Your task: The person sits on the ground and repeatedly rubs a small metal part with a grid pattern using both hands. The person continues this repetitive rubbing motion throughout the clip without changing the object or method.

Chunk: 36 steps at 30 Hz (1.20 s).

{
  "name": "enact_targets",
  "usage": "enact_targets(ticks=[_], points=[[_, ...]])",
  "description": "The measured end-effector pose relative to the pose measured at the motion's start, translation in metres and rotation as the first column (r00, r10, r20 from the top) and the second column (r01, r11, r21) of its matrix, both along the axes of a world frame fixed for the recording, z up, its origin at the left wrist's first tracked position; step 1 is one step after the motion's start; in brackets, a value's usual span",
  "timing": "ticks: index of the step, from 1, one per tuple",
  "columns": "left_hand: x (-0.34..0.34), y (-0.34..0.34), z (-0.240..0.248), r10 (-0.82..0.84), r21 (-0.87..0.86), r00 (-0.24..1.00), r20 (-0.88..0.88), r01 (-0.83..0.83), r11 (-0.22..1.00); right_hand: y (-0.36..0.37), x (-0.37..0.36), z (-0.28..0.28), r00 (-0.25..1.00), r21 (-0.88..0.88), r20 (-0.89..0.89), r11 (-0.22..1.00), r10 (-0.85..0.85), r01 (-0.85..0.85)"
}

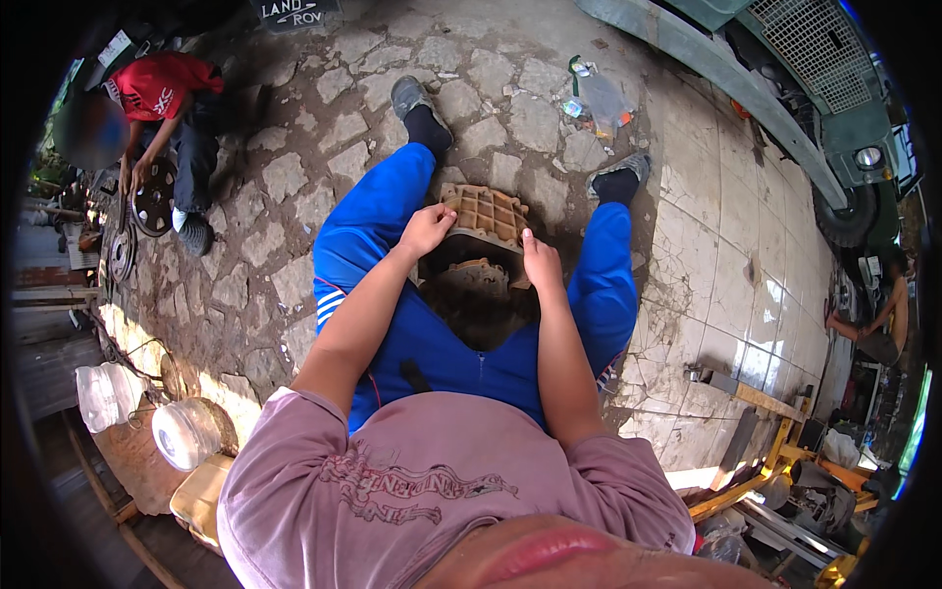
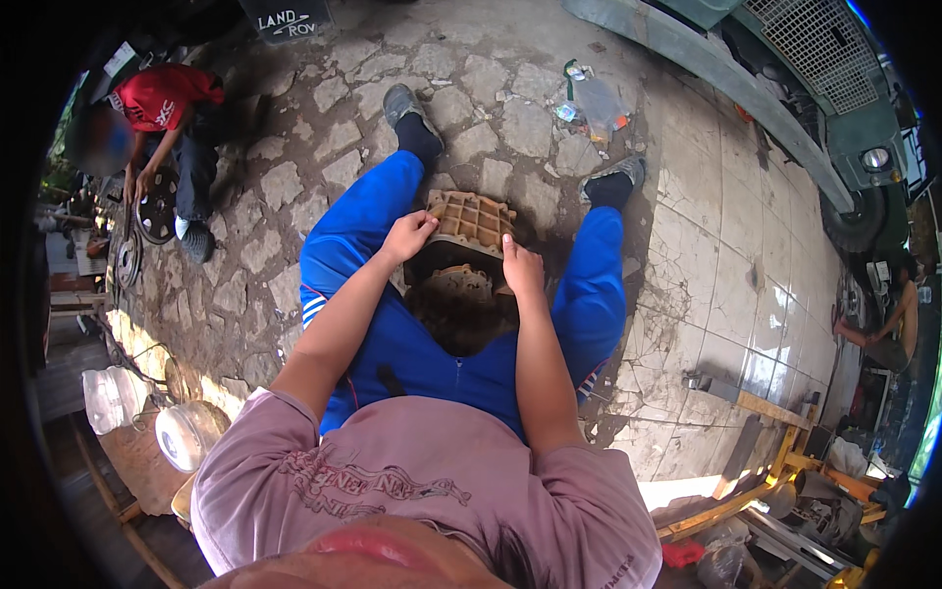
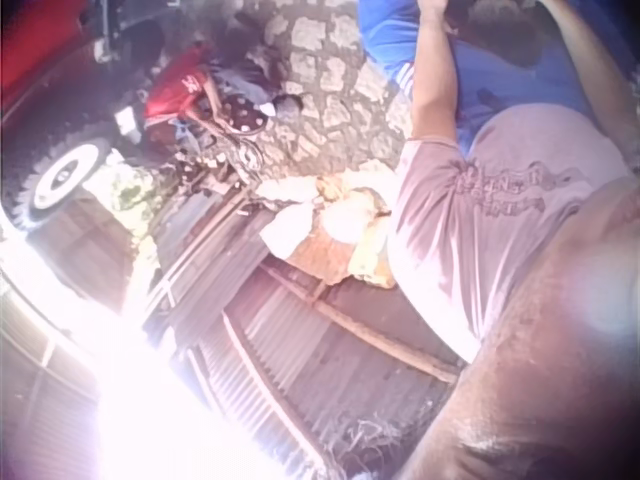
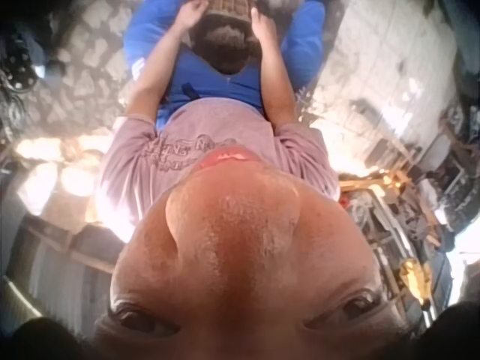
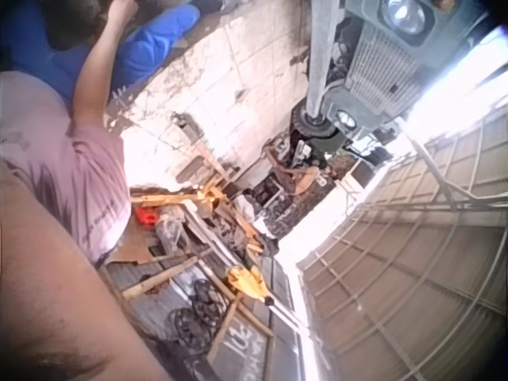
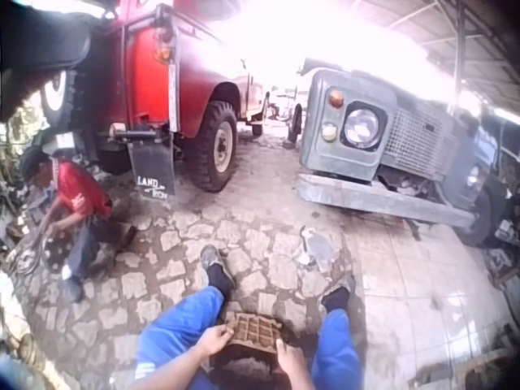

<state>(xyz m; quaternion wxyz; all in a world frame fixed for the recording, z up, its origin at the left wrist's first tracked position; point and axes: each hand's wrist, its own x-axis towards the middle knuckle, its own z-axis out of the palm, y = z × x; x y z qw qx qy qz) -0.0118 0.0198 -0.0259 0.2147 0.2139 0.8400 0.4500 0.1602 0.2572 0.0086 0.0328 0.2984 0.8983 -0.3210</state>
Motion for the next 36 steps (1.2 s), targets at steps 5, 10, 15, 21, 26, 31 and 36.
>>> enact_targets(ticks=[5,10,15,21,26,31,36], points=[[0.000,-0.001,-0.001,0.027,0.029,0.994,-0.108,-0.024,0.999,-0.004,0.005,0.005,1.000,0.007,-0.027,1.000,0.000,0.000],[-0.004,-0.003,-0.004,0.061,0.078,0.991,-0.123,-0.052,0.996,0.001,0.008,0.008,0.999,0.029,-0.024,0.999,0.044,-0.043],[-0.004,0.001,-0.009,0.105,0.193,0.988,-0.113,-0.082,0.978,0.001,0.004,0.001,1.000,-0.023,-0.020,1.000,-0.010,0.010],[-0.003,0.000,-0.011,0.086,0.190,0.991,-0.105,-0.065,0.980,0.000,0.009,-0.008,0.996,-0.004,-0.086,1.000,0.008,-0.008],[-0.007,-0.004,-0.010,0.083,0.053,0.990,-0.114,-0.078,0.996,0.005,0.003,-0.005,1.000,-0.068,0.019,0.998,0.010,-0.009],[-0.005,0.000,0.001,0.084,0.013,0.995,-0.058,-0.083,0.996,0.010,0.007,-0.017,0.998,-0.116,-0.056,0.993,-0.015,0.009],[-0.004,-0.005,0.007,0.137,-0.011,0.987,-0.082,-0.139,0.990,0.004,0.006,-0.007,1.000,-0.092,0.000,0.996,-0.018,0.018]])
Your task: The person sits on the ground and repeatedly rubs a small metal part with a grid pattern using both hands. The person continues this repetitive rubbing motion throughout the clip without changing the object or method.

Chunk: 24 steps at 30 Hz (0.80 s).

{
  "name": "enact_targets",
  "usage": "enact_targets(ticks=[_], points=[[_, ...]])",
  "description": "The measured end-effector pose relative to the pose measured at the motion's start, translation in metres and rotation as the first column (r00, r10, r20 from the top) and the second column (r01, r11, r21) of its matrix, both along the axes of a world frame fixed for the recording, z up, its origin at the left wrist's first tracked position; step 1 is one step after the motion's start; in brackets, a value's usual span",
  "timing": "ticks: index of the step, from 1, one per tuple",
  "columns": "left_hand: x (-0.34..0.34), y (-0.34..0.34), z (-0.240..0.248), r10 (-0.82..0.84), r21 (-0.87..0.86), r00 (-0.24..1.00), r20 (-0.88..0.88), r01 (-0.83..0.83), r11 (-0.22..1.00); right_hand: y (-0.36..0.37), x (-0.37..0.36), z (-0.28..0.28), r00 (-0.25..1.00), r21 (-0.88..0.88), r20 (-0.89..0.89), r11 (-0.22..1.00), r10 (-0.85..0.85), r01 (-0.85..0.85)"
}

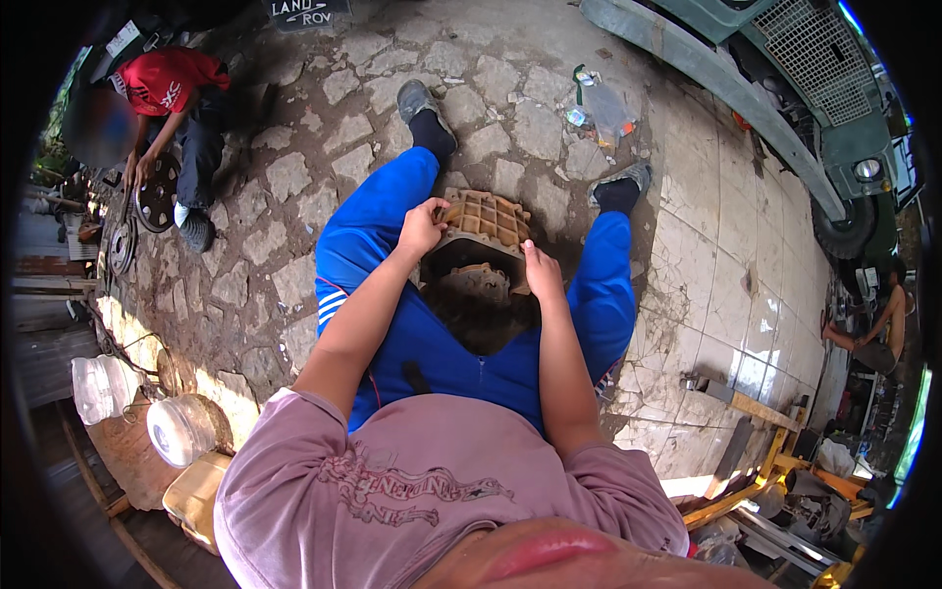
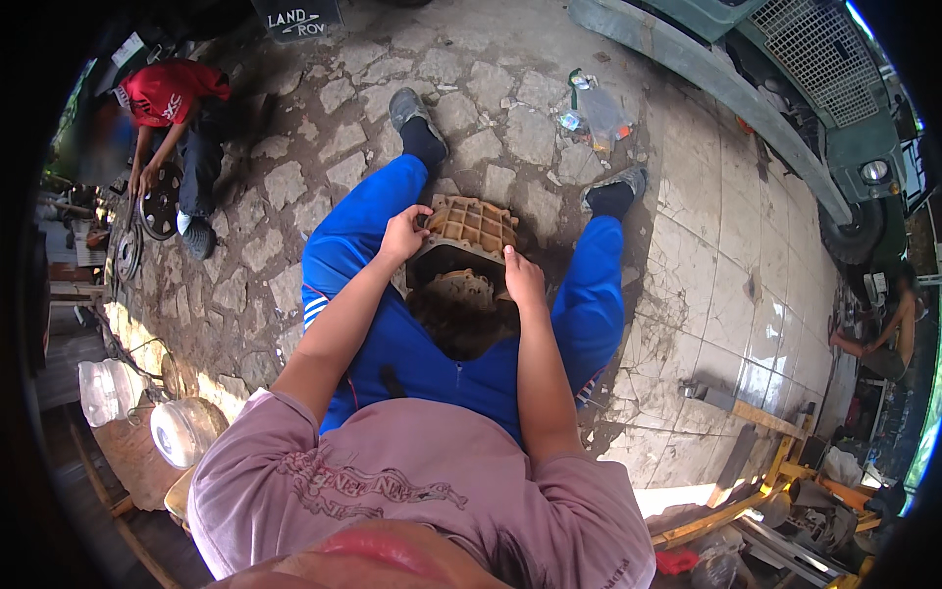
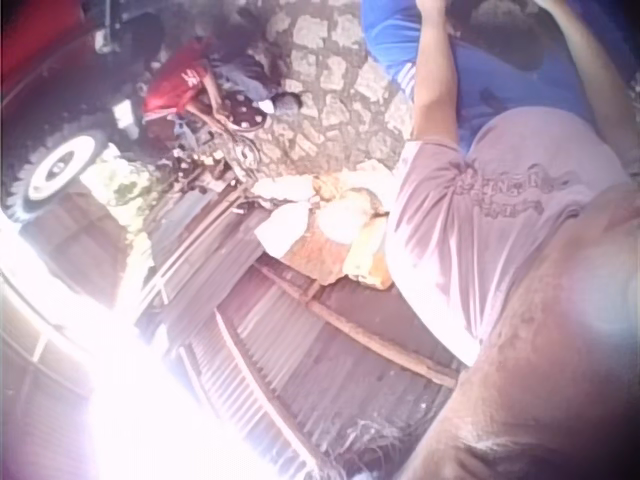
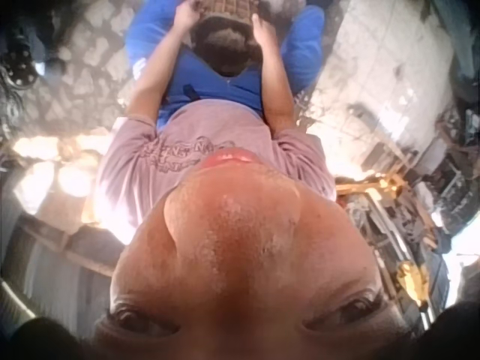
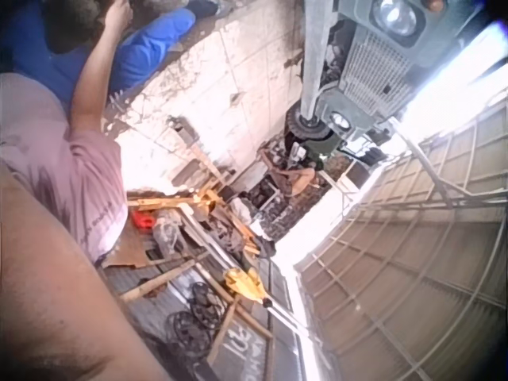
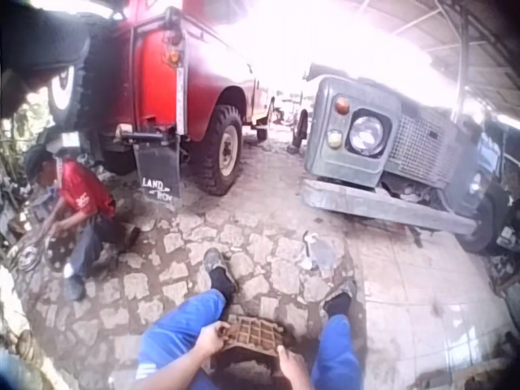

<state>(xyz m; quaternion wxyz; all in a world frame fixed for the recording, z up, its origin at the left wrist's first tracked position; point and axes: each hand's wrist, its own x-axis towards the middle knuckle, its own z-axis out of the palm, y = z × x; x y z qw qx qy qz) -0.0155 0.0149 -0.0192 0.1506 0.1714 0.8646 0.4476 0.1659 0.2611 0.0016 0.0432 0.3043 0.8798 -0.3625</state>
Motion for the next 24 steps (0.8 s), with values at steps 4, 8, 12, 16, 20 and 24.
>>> enact_targets(ticks=[4,8,12,16,20,24], points=[[-0.001,-0.003,0.004,0.046,0.000,0.999,-0.023,-0.047,0.999,0.005,0.000,0.007,1.000,-0.058,-0.005,0.998,-0.013,0.012],[-0.003,-0.001,0.008,0.070,-0.002,0.997,-0.013,-0.070,0.998,0.007,0.000,-0.001,0.998,-0.046,-0.053,0.999,-0.030,0.027],[0.003,-0.004,0.019,0.112,-0.026,0.994,0.014,-0.112,0.993,0.009,0.003,0.009,0.999,-0.060,0.040,0.998,0.021,-0.019],[0.004,-0.003,0.018,0.095,-0.023,0.994,-0.058,-0.097,0.995,0.004,0.007,-0.003,0.999,-0.057,-0.012,0.998,-0.039,0.039],[-0.002,-0.007,0.018,0.130,-0.106,0.991,-0.027,-0.132,0.986,0.002,-0.001,0.008,0.999,-0.036,0.053,0.999,0.012,-0.010],[-0.002,-0.005,0.015,0.123,-0.104,0.992,-0.041,-0.126,0.987,0.010,-0.001,-0.014,0.998,0.001,0.064,1.000,-0.009,0.009]])
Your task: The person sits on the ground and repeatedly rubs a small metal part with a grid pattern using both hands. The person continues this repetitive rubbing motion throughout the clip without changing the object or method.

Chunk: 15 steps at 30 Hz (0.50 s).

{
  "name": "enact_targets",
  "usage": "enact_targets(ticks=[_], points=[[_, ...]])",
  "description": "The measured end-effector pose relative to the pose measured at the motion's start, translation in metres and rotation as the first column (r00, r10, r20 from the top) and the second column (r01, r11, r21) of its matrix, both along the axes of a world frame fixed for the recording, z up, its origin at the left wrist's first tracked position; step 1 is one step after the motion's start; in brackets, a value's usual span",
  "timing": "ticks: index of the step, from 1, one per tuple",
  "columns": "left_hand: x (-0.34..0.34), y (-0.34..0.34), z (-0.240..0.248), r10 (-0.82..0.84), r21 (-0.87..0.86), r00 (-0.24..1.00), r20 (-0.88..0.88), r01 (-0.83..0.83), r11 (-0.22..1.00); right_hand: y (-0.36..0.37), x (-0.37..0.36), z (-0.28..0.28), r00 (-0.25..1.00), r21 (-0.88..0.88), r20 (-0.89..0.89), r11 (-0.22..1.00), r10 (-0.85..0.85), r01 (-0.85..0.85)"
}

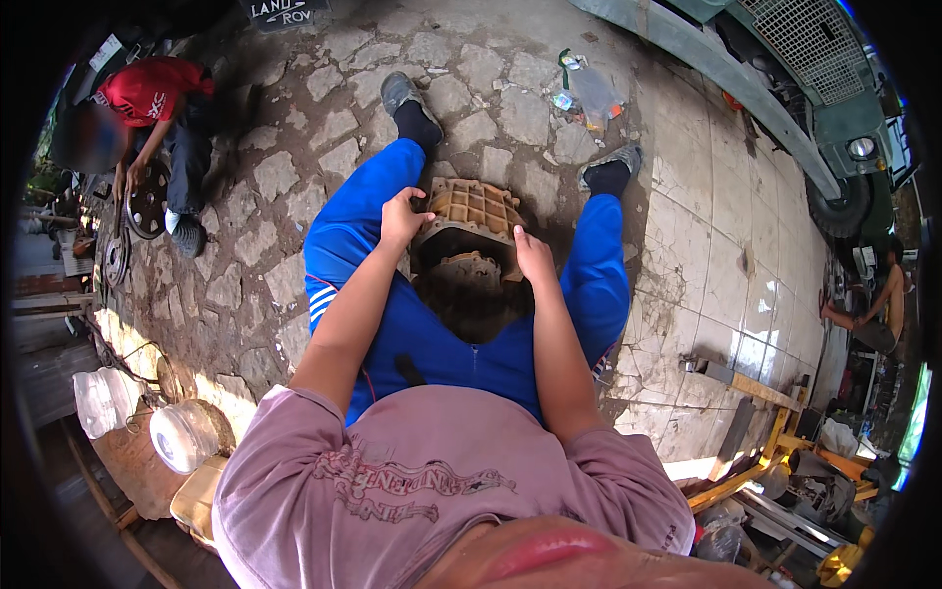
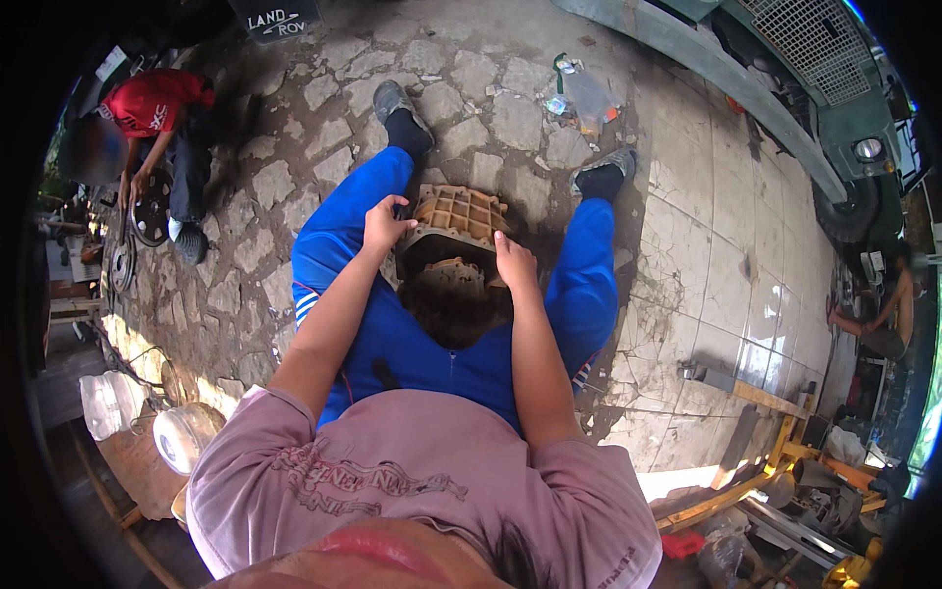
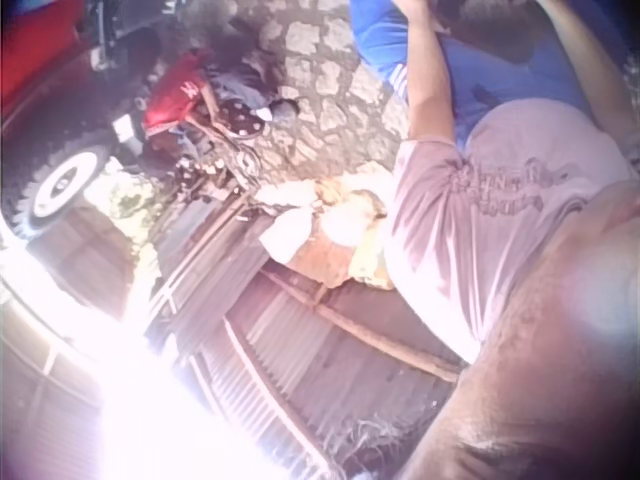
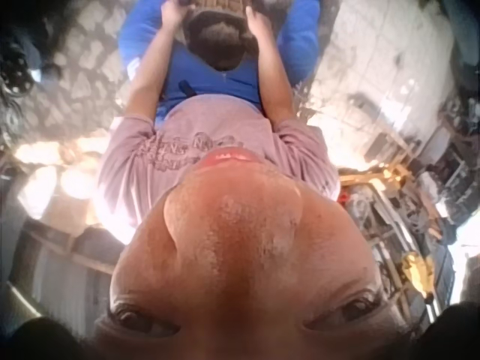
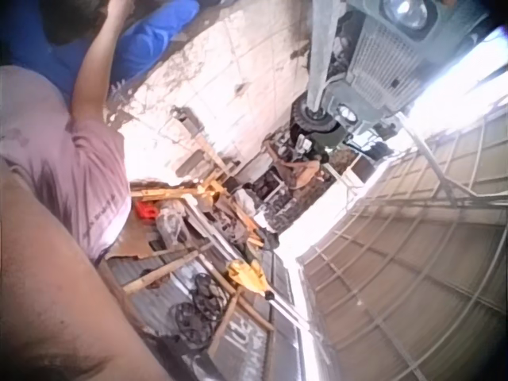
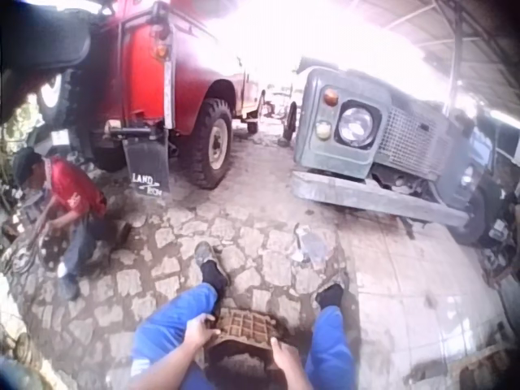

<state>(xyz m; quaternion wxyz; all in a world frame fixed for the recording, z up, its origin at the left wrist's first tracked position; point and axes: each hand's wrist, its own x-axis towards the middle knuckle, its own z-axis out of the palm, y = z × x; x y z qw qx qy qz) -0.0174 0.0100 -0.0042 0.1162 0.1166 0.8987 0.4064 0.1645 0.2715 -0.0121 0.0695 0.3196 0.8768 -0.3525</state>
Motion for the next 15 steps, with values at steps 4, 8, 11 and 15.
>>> enact_targets(ticks=[4,8,11,15], points=[[-0.002,-0.009,-0.025,-0.001,0.090,0.998,-0.066,0.007,0.996,0.003,-0.001,0.005,0.992,0.020,0.045,0.993,0.116,-0.117],[-0.007,0.008,-0.029,-0.098,0.128,0.994,0.052,0.091,0.988,0.009,0.004,-0.024,0.999,-0.022,-0.016,0.999,-0.050,0.049],[-0.007,0.002,-0.038,-0.099,0.211,0.986,0.136,0.068,0.975,0.005,-0.002,0.008,0.998,-0.085,-0.069,0.996,0.008,-0.014],[-0.006,0.007,-0.033,-0.147,0.211,0.983,0.112,0.122,0.970,-0.005,0.005,0.018,0.987,-0.070,-0.140,0.995,-0.076,0.067]])
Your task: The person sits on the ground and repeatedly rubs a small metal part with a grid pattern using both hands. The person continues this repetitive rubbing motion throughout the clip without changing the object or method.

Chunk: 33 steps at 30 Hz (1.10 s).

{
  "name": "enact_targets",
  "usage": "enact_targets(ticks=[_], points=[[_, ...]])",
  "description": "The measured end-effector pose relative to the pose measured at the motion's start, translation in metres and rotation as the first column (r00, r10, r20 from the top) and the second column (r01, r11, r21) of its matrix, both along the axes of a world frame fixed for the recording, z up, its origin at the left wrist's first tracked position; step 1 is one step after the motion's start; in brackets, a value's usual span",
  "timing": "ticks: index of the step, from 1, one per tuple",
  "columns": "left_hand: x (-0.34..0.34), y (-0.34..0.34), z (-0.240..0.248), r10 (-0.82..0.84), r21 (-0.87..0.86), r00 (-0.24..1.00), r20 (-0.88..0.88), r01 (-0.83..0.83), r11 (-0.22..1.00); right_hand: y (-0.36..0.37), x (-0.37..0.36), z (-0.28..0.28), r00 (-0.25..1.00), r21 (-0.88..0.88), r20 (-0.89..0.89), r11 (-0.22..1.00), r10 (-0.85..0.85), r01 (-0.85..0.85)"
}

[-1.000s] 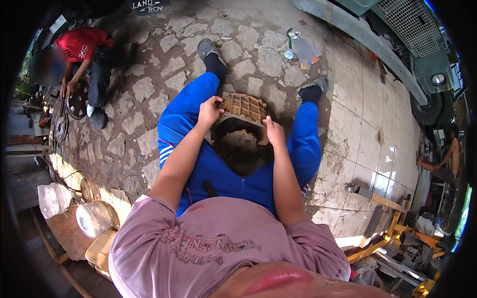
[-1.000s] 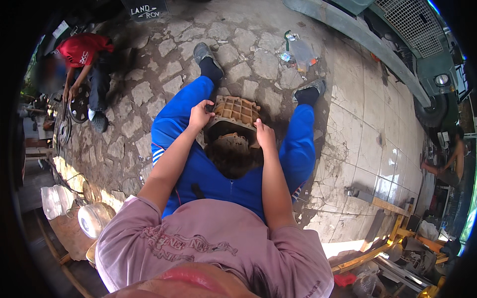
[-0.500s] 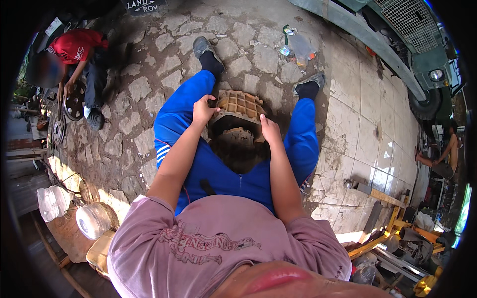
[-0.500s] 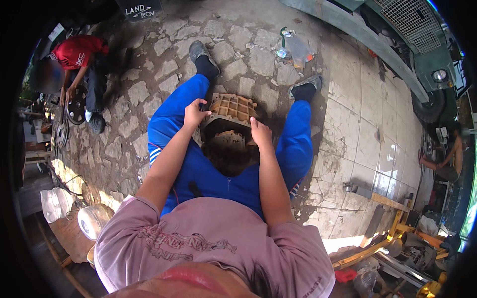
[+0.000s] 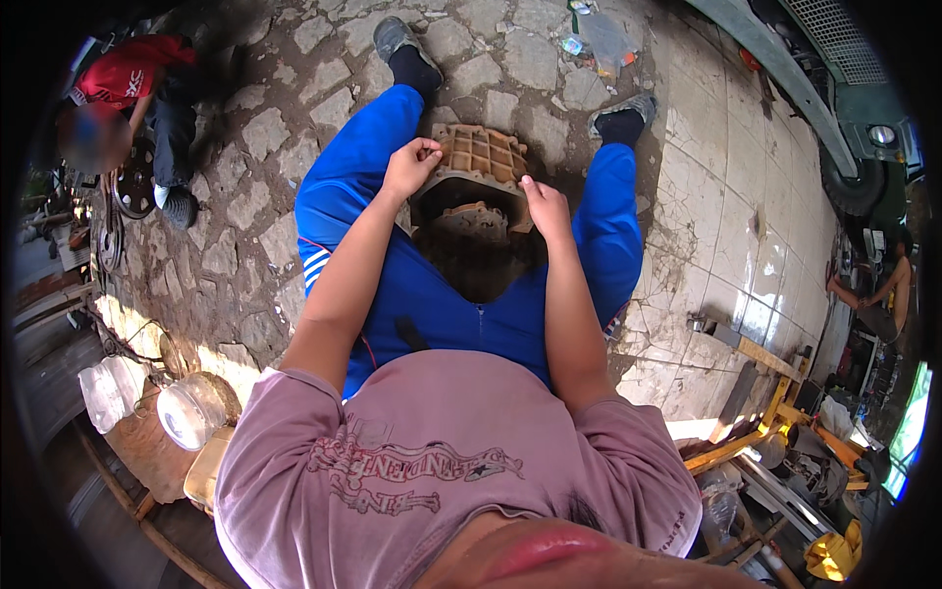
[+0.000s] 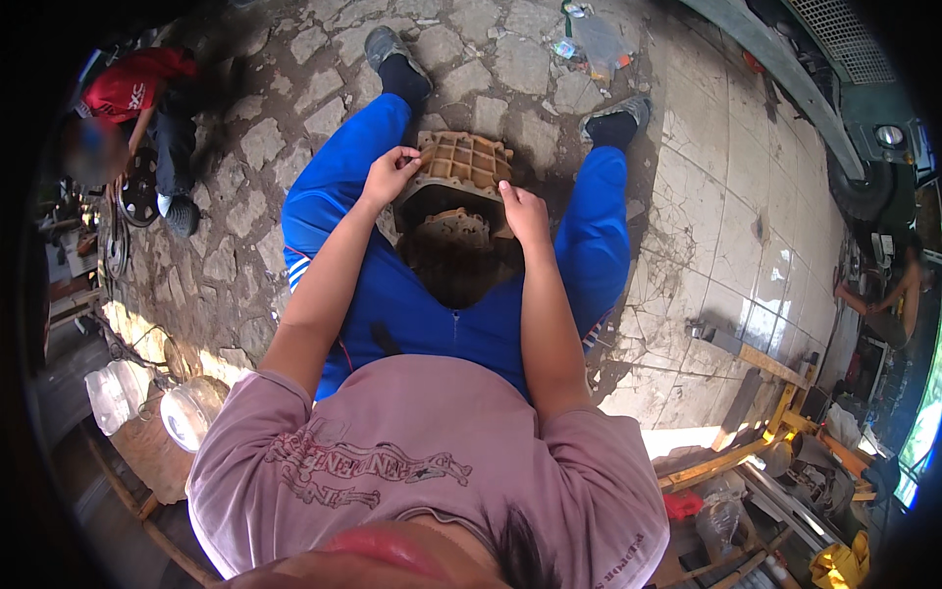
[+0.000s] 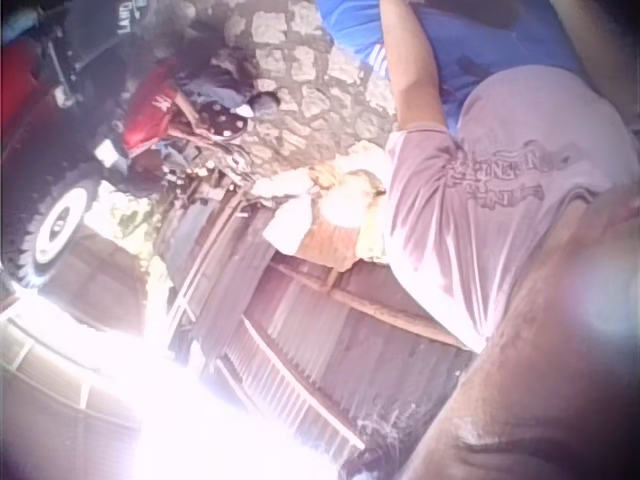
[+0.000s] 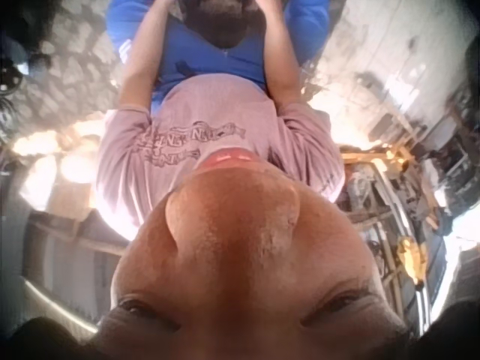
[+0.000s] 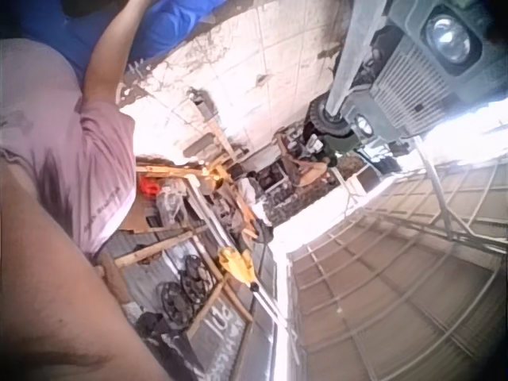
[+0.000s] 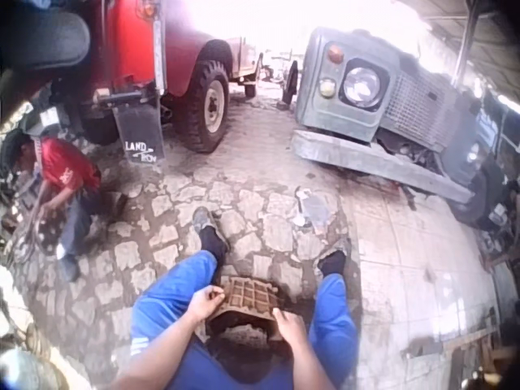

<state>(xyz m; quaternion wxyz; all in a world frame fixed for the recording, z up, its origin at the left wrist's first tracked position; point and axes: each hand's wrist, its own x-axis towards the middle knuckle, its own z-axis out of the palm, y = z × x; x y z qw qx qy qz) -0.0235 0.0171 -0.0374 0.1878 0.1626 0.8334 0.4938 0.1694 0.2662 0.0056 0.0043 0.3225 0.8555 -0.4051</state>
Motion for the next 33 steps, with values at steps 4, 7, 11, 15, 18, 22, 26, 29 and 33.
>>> enact_targets(ticks=[4,7,11,15,18,22,26,29,33], points=[[0.003,0.001,0.011,-0.078,-0.004,0.996,0.034,0.078,0.997,-0.010,-0.003,0.004,0.994,0.054,-0.050,0.994,0.100,-0.097],[0.004,0.004,0.022,-0.141,-0.044,0.986,0.090,0.145,0.988,-0.014,-0.009,-0.010,0.982,0.135,-0.035,0.975,0.185,-0.179],[0.004,0.005,0.021,-0.125,-0.079,0.988,0.090,0.132,0.988,-0.017,-0.017,-0.031,0.958,0.219,-0.116,0.948,0.262,-0.233],[0.008,0.000,0.018,-0.148,-0.038,0.988,0.041,0.149,0.988,-0.014,-0.024,-0.018,0.950,0.125,-0.032,0.945,0.310,-0.303],[0.003,0.001,0.013,-0.151,0.008,0.988,-0.014,0.152,0.988,-0.010,-0.026,-0.027,0.965,0.079,-0.072,0.966,0.252,-0.246],[0.001,-0.001,0.016,-0.113,-0.075,0.991,0.073,0.118,0.990,-0.004,-0.035,-0.014,0.985,-0.020,-0.088,0.989,0.146,-0.148],[0.000,-0.002,0.012,-0.126,-0.048,0.990,0.063,0.129,0.990,-0.008,-0.035,-0.019,0.981,0.074,-0.157,0.992,0.114,-0.103],[0.001,-0.001,0.013,-0.131,-0.069,0.987,0.095,0.138,0.988,-0.011,-0.036,-0.018,0.956,0.135,-0.207,0.974,0.206,-0.180],[0.001,0.000,0.010,-0.130,-0.078,0.989,0.073,0.136,0.988,-0.017,-0.038,-0.016,0.963,0.090,-0.227,0.988,0.147,-0.129]])
